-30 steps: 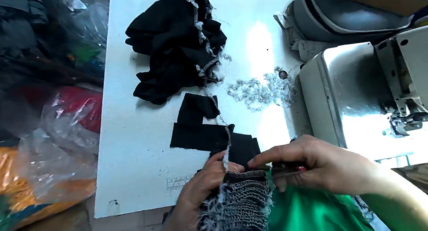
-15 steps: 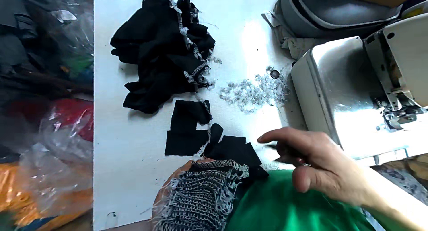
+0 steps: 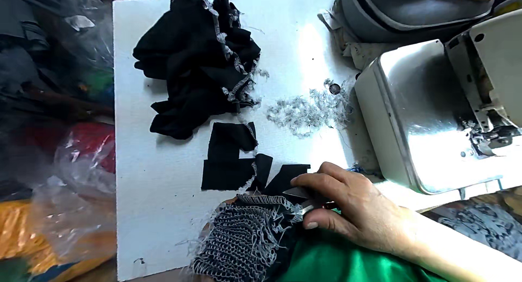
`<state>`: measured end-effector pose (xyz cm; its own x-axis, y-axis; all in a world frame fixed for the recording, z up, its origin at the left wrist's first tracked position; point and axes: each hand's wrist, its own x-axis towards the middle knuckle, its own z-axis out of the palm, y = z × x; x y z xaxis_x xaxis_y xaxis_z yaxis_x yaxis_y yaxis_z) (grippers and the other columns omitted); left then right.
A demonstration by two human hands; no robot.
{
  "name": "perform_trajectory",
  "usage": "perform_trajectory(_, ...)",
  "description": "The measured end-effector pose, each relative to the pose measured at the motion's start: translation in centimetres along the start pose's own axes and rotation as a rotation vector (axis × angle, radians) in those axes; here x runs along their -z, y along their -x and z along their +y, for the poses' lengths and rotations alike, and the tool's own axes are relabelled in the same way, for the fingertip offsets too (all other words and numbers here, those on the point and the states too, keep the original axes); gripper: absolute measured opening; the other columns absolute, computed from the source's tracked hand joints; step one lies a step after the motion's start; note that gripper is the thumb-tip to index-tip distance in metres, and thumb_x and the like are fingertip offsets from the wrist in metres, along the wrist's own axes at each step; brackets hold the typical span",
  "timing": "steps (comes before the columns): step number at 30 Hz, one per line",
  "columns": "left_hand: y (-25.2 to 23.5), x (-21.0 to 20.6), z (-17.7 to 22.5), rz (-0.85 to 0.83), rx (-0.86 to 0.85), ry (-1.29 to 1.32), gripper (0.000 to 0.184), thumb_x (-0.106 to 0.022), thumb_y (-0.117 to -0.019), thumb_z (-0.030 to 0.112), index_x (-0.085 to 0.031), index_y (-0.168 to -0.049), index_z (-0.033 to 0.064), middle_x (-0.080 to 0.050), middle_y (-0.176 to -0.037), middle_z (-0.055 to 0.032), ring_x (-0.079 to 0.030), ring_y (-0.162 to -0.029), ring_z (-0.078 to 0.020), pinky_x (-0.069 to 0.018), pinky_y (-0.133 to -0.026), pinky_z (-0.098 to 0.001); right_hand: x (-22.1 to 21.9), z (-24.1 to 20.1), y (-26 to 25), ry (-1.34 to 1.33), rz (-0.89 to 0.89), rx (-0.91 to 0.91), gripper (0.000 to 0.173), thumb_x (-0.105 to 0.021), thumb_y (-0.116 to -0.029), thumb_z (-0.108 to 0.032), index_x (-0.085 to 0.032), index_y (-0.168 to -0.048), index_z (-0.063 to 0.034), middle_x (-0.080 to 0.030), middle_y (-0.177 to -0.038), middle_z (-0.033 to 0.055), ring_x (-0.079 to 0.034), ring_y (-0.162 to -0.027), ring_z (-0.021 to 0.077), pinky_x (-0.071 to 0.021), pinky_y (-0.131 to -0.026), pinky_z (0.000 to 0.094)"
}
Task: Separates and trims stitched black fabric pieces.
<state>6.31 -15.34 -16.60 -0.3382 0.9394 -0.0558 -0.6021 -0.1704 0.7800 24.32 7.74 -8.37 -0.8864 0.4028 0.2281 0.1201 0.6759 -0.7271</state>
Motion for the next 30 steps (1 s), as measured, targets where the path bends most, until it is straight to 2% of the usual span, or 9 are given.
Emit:
perform_trajectory(5,-0.8,0.6,-0.1,-0.144,0.018,-0.041,0.038,-0.061,-0.0989,0.045,-0.065,-0.133,0.0288,-0.069,-0.128,0.0159,-0.06,-0.12,0.0055,-0.0472,-0.105,-0.0195,-0.4,-0.1,-0.4,-0.056,0.022,0.006,0.044,-0.051,-0.1036,-0.044,-0.069,-0.114,-0.0059,-0.057,-0.08,0.0015,-0.056,-0.067,0.0061,-0.0466,-0.058,0.0179)
perform_trajectory(9,-0.5,0.1,-0.1,-0.079,0.046,0.041,0.034,-0.062,-0.0988,0.042,-0.07,-0.127,0.0246,-0.072,-0.123,0.0119,-0.063,-0.117,0.0031,-0.0481,-0.104,-0.0203,-0.4,0.0,-0.3,-0.081,0.036,0.003,0.044,-0.051,-0.1038,-0.044,-0.07,-0.113,-0.005,-0.058,-0.08,0.0025,-0.057,-0.069,0.0066,-0.047,-0.059,0.0181)
perform_trajectory(12,-0.1,-0.6,0.2,0.084,0.034,-0.117,0.025,-0.057,-0.1026,0.034,-0.071,-0.118,0.0208,-0.073,-0.117,0.0118,-0.063,-0.114,0.0045,-0.047,-0.103,-0.0193,-0.4,0.3,0.0,-0.089,0.035,-0.009,0.045,-0.051,-0.1037,-0.044,-0.07,-0.113,-0.0049,-0.058,-0.081,0.002,-0.057,-0.07,0.0059,-0.0473,-0.06,0.0174)
perform_trajectory(14,0.8,0.5,-0.3,0.083,0.004,-0.157,0.021,-0.056,-0.1032,0.029,-0.071,-0.117,0.0233,-0.072,-0.116,0.015,-0.062,-0.112,0.0078,-0.0471,-0.101,-0.0159,-0.4,0.4,0.1,-0.099,0.03,-0.012,0.046,-0.051,-0.1038,-0.045,-0.07,-0.113,-0.0046,-0.058,-0.081,0.002,-0.057,-0.07,0.0055,-0.0472,-0.06,0.0168)
perform_trajectory(16,1.3,1.8,-0.8,-0.018,0.016,-0.049,0.026,-0.057,-0.1015,0.037,-0.071,-0.123,0.031,-0.071,-0.121,0.0195,-0.06,-0.114,0.011,-0.045,-0.102,-0.0133,-0.4,0.4,0.0,-0.111,0.027,-0.011,0.047,-0.051,-0.1037,-0.046,-0.07,-0.114,-0.0045,-0.058,-0.081,0.0023,-0.056,-0.07,0.0054,-0.0471,-0.06,0.0168)
perform_trajectory(20,-1.7,1.1,-0.6,-0.19,0.025,0.011,0.036,-0.063,-0.0985,0.041,-0.066,-0.132,0.0295,-0.068,-0.129,0.0155,-0.06,-0.12,0.0045,-0.047,-0.105,-0.0206,-0.6,0.3,-0.6,-0.137,0.036,0.008,0.042,-0.053,-0.1033,-0.042,-0.069,-0.114,-0.005,-0.056,-0.08,0.0012,-0.055,-0.068,0.0042,-0.046,-0.058,0.0159)
perform_trajectory(24,-1.8,1.2,-0.4,-0.159,0.001,-0.132,0.037,-0.06,-0.0991,0.044,-0.064,-0.133,0.0303,-0.067,-0.129,0.0177,-0.06,-0.12,0.0061,-0.0473,-0.105,-0.0199,-0.5,0.4,-0.7,-0.186,0.068,0.022,0.035,-0.051,-0.1064,-0.03,-0.072,-0.103,-0.0032,-0.06,-0.076,0.002,-0.058,-0.069,0.0047,-0.0465,-0.06,0.0157)
perform_trajectory(27,-0.7,0.6,0.0,-0.035,0.056,-0.198,0.04,-0.063,-0.0943,0.053,-0.068,-0.126,0.0283,-0.071,-0.12,0.0176,-0.063,-0.112,0.0071,-0.0488,-0.102,-0.0186,-0.2,0.4,-0.6,-0.158,0.086,-0.055,0.031,-0.053,-0.1053,-0.027,-0.072,-0.099,-0.0034,-0.06,-0.076,0.0,-0.058,-0.07,0.0013,-0.047,-0.062,0.0129)
perform_trajectory(30,-1.2,1.0,-0.3,-0.09,0.024,-0.173,0.042,-0.061,-0.0961,0.051,-0.067,-0.129,0.0266,-0.07,-0.124,0.0167,-0.061,-0.117,0.0075,-0.0467,-0.105,-0.0182,0.3,0.3,-0.5,-0.132,0.059,-0.271,0.036,-0.054,-0.1031,-0.039,-0.071,-0.111,-0.0075,-0.062,-0.081,-0.0034,-0.057,-0.067,-0.0008,-0.048,-0.058,0.0147)
